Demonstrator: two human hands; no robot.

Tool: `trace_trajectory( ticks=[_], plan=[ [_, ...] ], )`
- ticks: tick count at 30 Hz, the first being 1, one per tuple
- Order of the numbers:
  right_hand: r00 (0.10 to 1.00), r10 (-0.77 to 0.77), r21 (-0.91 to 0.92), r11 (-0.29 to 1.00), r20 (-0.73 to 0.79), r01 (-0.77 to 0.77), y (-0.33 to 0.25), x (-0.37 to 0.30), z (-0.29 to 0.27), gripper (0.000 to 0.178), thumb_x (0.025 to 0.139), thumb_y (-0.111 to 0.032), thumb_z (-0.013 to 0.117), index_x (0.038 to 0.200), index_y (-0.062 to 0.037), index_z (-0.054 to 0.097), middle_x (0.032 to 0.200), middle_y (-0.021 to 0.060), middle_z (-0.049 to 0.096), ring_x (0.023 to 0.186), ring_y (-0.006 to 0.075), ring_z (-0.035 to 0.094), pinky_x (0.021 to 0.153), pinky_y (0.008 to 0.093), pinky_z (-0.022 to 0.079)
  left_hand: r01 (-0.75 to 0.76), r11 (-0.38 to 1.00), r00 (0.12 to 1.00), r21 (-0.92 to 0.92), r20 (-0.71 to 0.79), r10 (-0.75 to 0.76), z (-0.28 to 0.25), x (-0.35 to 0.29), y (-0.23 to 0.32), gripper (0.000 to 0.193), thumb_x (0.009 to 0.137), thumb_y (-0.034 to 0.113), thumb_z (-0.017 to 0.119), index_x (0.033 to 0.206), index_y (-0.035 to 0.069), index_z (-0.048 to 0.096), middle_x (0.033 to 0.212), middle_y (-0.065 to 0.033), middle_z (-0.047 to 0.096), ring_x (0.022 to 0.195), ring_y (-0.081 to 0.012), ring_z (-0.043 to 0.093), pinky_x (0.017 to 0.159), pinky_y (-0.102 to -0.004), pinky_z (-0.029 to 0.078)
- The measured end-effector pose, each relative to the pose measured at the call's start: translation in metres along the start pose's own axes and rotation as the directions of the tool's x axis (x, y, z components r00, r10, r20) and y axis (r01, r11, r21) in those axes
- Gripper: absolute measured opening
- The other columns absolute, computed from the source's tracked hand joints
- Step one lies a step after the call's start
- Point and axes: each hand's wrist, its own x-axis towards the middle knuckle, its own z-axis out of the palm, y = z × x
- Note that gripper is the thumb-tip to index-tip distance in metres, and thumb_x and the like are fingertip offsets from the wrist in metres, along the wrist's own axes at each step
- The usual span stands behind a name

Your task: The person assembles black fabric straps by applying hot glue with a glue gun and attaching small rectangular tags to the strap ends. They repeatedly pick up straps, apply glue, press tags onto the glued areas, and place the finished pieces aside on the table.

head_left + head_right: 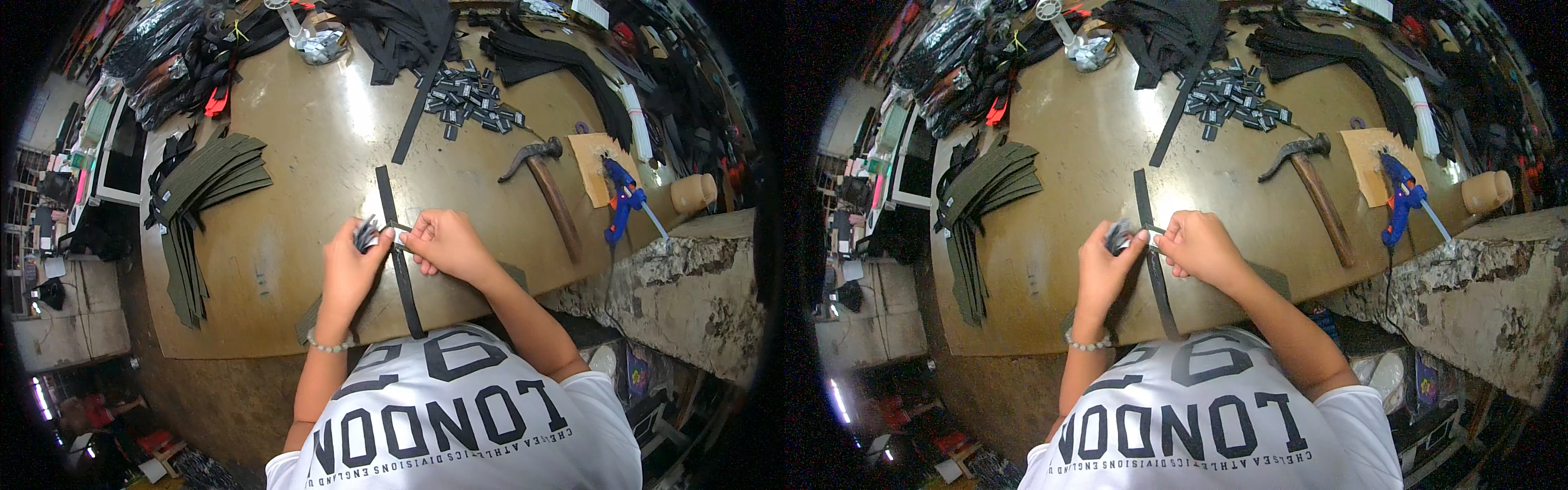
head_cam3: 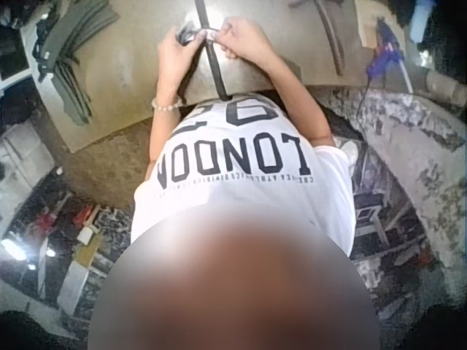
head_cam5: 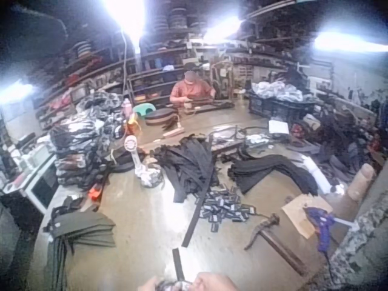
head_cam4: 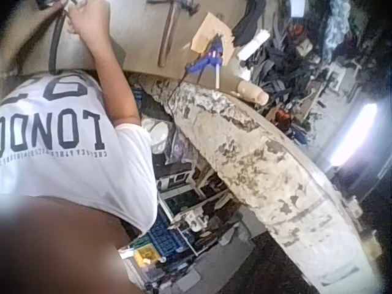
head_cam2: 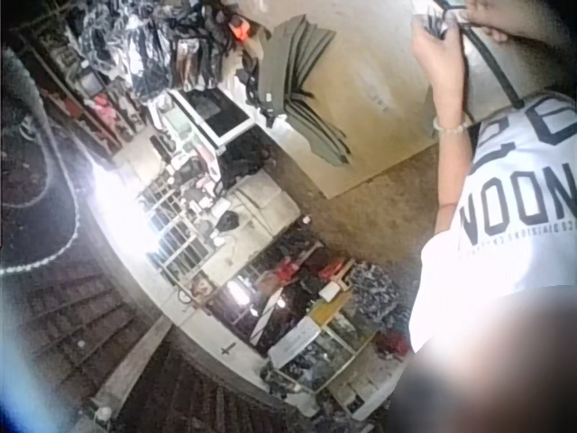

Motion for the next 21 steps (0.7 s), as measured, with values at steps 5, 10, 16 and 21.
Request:
trace_trajectory(
  ticks=[5, 10, 16, 21],
  plan=[
    [1.0, 0.008, 0.006, 1.0, 0.006, -0.008, 0.002, 0.003, 0.0, 0.023, 0.089, -0.014, 0.068, 0.077, 0.0034, 0.06, 0.061, 0.0095, 0.065, 0.047, 0.0138, 0.063, 0.043, 0.0269, 0.05, -0.127, 0.991, 0.983, 0.035, 0.135, 0.121, -0.024, -0.016, -0.005, 0.022, 0.077, 0.009, 0.08, 0.087, 0.0, 0.063, 0.073, -0.0075, 0.063, 0.066, -0.013, 0.057, 0.061, -0.028, 0.046],
    [1.0, 0.004, 0.017, 1.0, 0.006, -0.004, -0.001, 0.002, 0.0, 0.023, 0.089, -0.014, 0.067, 0.076, 0.0036, 0.059, 0.06, 0.0099, 0.065, 0.047, 0.0138, 0.063, 0.044, 0.0272, 0.051, -0.401, 0.914, 0.911, 0.056, 0.13, 0.392, -0.012, -0.019, -0.016, 0.023, 0.069, -0.001, 0.079, 0.088, 0.003, 0.067, 0.079, -0.01, 0.064, 0.071, -0.0218, 0.062, 0.064, -0.031, 0.048],
    [1.0, -0.011, 0.005, 1.0, 0.002, 0.011, -0.001, 0.003, -0.001, 0.023, 0.089, -0.013, 0.066, 0.074, 0.0031, 0.058, 0.058, 0.0092, 0.064, 0.046, 0.0128, 0.062, 0.043, 0.0274, 0.05, -0.315, 0.949, 0.949, 0.011, 0.029, 0.314, -0.001, -0.012, -0.015, 0.018, 0.072, -0.003, 0.074, 0.088, 0.001, 0.068, 0.084, -0.0117, 0.067, 0.074, -0.0216, 0.065, 0.067, -0.0293, 0.05],
    [0.996, -0.064, -0.138, 0.989, -0.068, 0.054, -0.003, -0.004, 0.002, 0.016, 0.087, -0.011, 0.067, 0.087, 0.0014, 0.055, 0.06, 0.0118, 0.062, 0.05, 0.0245, 0.064, 0.047, 0.0347, 0.05, -0.136, 0.989, 0.991, 0.056, 0.029, 0.134, 0.001, -0.002, -0.009, 0.017, 0.074, 0.007, 0.077, 0.085, -0.001, 0.067, 0.078, -0.0121, 0.068, 0.068, -0.0171, 0.062, 0.065, -0.0291, 0.049]
  ],
)
